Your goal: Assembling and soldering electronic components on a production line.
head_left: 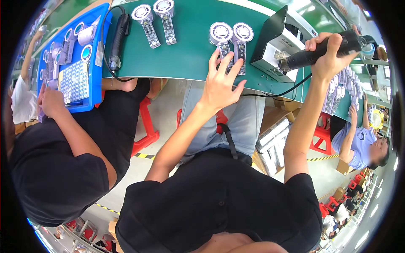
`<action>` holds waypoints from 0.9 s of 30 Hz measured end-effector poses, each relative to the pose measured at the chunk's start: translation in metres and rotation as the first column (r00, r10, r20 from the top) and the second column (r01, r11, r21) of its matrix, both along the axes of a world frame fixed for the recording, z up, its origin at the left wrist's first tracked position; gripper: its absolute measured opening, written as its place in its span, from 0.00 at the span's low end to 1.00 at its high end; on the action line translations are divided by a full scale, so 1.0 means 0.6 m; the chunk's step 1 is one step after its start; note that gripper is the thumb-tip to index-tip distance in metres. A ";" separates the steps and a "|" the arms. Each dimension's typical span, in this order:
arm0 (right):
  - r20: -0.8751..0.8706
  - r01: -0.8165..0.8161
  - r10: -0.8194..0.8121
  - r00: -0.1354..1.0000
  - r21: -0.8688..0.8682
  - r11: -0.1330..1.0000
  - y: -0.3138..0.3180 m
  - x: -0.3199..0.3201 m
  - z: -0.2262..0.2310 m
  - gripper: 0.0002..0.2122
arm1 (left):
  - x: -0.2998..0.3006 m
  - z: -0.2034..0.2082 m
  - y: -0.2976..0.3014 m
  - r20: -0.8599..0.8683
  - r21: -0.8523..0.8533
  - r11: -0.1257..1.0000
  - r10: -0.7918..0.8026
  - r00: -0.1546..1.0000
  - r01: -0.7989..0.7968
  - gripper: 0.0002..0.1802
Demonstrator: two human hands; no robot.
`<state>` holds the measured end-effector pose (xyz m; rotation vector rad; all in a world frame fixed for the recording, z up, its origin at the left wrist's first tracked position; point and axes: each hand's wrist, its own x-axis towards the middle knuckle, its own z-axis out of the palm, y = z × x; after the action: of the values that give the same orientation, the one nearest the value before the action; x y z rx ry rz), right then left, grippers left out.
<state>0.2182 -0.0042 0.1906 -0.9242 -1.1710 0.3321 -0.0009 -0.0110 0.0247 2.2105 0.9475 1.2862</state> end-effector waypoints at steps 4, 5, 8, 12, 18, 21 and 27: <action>-0.105 -0.065 0.057 0.993 -0.069 0.995 -0.001 0.009 -0.004 0.29 | -0.023 0.004 0.021 -0.065 0.039 0.995 -0.085 0.994 0.088 0.27; -0.103 -0.083 0.075 0.992 -0.078 0.993 -0.006 0.004 -0.008 0.29 | -0.025 0.005 0.026 -0.084 0.079 0.992 -0.088 0.993 0.095 0.26; -0.166 -0.176 0.179 0.970 0.035 0.984 -0.027 -0.033 -0.032 0.33 | -0.029 -0.004 0.034 -0.085 0.104 0.977 -0.176 0.981 0.184 0.23; -0.070 -0.211 0.221 0.973 0.127 0.969 -0.032 -0.098 -0.043 0.38 | -0.022 -0.018 0.038 -0.065 0.154 0.978 -0.132 0.989 0.141 0.17; -0.058 -0.200 0.210 0.976 0.134 0.970 -0.032 -0.127 -0.066 0.41 | -0.021 -0.015 0.035 -0.102 0.190 0.974 -0.109 0.989 0.127 0.15; -0.068 -0.197 0.207 0.976 0.131 0.972 -0.030 -0.127 -0.068 0.41 | -0.020 -0.019 0.036 -0.105 0.157 0.976 -0.135 0.985 0.151 0.15; -0.075 -0.181 0.191 0.979 0.125 0.976 -0.020 -0.126 -0.077 0.41 | -0.017 -0.015 0.045 -0.113 0.187 0.973 -0.114 0.987 0.133 0.15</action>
<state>0.1427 -0.0160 0.1445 -0.6925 -1.1871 0.4452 -0.0112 0.0159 0.0160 2.4624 0.7323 1.2669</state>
